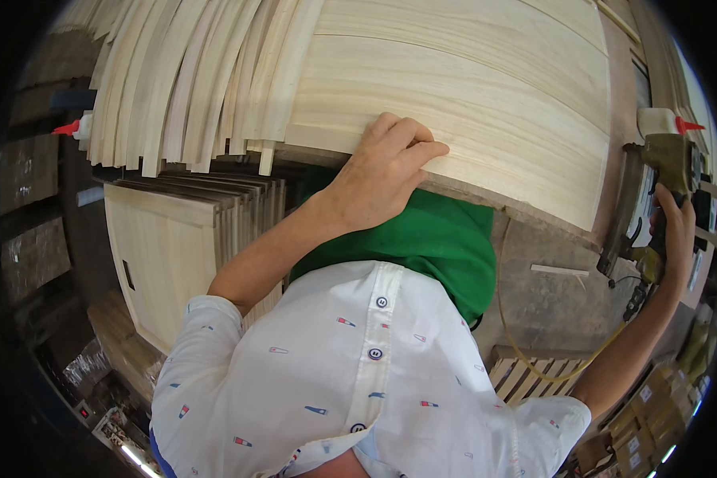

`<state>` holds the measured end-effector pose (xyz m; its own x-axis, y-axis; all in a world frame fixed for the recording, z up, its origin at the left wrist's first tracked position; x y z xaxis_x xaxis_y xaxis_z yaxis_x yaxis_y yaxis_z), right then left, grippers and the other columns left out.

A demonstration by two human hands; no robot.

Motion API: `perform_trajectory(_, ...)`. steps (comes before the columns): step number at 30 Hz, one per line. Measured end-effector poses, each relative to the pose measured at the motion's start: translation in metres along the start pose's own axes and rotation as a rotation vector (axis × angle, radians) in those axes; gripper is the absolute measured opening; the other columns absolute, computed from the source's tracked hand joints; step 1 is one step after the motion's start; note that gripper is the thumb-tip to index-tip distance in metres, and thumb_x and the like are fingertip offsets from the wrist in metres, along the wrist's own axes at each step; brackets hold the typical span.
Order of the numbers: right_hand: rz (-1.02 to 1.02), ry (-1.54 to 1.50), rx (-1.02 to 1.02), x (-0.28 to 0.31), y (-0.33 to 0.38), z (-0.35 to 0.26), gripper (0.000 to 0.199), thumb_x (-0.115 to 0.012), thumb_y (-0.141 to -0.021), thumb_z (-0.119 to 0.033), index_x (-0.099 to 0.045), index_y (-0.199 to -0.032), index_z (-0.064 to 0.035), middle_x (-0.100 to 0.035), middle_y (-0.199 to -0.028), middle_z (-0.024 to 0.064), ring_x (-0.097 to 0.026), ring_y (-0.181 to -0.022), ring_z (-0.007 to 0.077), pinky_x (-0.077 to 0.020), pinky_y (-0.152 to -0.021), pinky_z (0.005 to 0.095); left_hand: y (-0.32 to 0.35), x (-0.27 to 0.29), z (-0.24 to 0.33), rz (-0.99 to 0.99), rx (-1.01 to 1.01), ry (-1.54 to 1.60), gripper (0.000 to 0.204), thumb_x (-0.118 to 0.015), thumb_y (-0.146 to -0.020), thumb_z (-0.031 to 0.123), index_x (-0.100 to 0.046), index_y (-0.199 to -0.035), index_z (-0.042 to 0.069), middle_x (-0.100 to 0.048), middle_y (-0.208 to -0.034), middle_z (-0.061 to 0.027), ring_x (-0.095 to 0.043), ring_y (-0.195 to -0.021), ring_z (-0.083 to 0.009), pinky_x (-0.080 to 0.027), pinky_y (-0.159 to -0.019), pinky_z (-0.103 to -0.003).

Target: Assembling a wooden panel by gluing and stapling wooden strips to a base piece using a pneumatic gun.

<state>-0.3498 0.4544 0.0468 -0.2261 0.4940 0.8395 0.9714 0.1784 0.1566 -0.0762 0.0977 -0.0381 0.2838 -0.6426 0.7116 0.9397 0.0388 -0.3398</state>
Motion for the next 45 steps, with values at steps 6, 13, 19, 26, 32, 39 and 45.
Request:
perform_trajectory(6,0.046,0.038,0.004,0.005,0.007,-0.004,0.030,-0.063,-0.087,-0.034,-0.058,-0.080,-0.0053,-0.050,-0.058,-0.0006,-0.047,-0.049,0.0086,-0.0356,-0.048,0.0249,-0.005,-0.001,0.001,0.000,-0.016,0.034,0.033,-0.066,-0.072,-0.002,-0.064,-0.104,0.003,-0.057,-0.100,-0.0100,-0.050,-0.096,-0.0297,-0.041,-0.088,-0.039)
perform_trajectory(13,0.071,-0.039,0.174,-0.009,0.007,-0.009,0.031,-0.061,-0.083,-0.030,-0.065,-0.089,0.0006,-0.061,-0.073,0.0033,-0.055,-0.065,0.0112,-0.0435,-0.060,0.0298,-0.008,0.007,0.008,-0.172,0.080,-0.059,0.048,-0.065,-0.072,-0.006,-0.060,-0.118,0.004,-0.055,-0.113,-0.0158,-0.050,-0.105,-0.0334,-0.040,-0.094,-0.041)
perform_trajectory(19,0.024,-0.113,-0.107,0.004,0.032,-0.041,0.021,-0.063,-0.079,-0.020,-0.061,-0.083,0.0005,-0.057,-0.064,0.0050,-0.055,-0.053,0.0143,-0.0424,-0.045,0.0285,-0.063,-0.043,0.066,-0.231,-0.277,0.040,0.044,-0.071,-0.074,0.003,-0.060,-0.117,0.003,-0.056,-0.114,-0.0148,-0.050,-0.105,-0.0334,-0.041,-0.092,-0.040)
perform_trajectory(26,-0.005,-0.120,-0.022,0.012,0.040,-0.051,0.023,-0.062,-0.078,-0.021,-0.062,-0.084,0.0020,-0.058,-0.064,0.0075,-0.055,-0.051,0.0142,-0.0423,-0.045,0.0293,-0.098,-0.118,0.089,-0.228,-0.382,0.120,0.032,-0.071,-0.074,0.006,-0.064,-0.106,0.001,-0.061,-0.106,-0.0121,-0.055,-0.097,-0.0299,-0.045,-0.086,-0.039)
perform_trajectory(32,0.018,-0.233,0.115,0.012,0.045,-0.047,0.026,-0.061,-0.079,-0.018,-0.062,-0.097,0.0010,-0.058,-0.066,0.0073,-0.055,-0.051,0.0143,-0.0435,-0.045,0.0292,-0.100,-0.125,0.087,-0.219,-0.341,0.085,0.026,-0.070,-0.075,0.007,-0.066,-0.101,0.002,-0.063,-0.100,-0.0112,-0.056,-0.094,-0.0298,-0.046,-0.083,-0.039)
perform_trajectory(39,0.010,-0.206,0.058,0.003,0.028,-0.041,0.027,-0.062,-0.079,-0.014,-0.060,-0.102,0.0012,-0.059,-0.067,0.0075,-0.056,-0.051,0.0146,-0.0442,-0.044,0.0288,-0.098,-0.127,0.082,-0.160,-0.421,0.083,0.025,-0.070,-0.074,0.005,-0.067,-0.099,0.003,-0.064,-0.098,-0.0099,-0.057,-0.091,-0.0284,-0.047,-0.081,-0.039)
perform_trajectory(45,0.001,-0.198,0.047,0.013,0.035,-0.040,0.028,-0.062,-0.078,-0.014,-0.058,-0.098,0.0035,-0.059,-0.067,0.0076,-0.057,-0.052,0.0153,-0.0458,-0.046,0.0295,-0.098,-0.136,0.082,-0.101,-0.472,0.109,0.021,-0.069,-0.072,0.003,-0.068,-0.093,0.003,-0.064,-0.096,-0.0073,-0.057,-0.088,-0.0266,-0.047,-0.078,-0.038)
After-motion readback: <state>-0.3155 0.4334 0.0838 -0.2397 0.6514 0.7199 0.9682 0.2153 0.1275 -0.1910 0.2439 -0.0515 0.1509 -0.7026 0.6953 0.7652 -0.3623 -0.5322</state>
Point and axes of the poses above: each hand's wrist, its own y-axis away from the middle knuckle, its own x-axis out of the back of the hand, z = x × y, the point moved 1 cm from there along -y, towards the middle knuckle
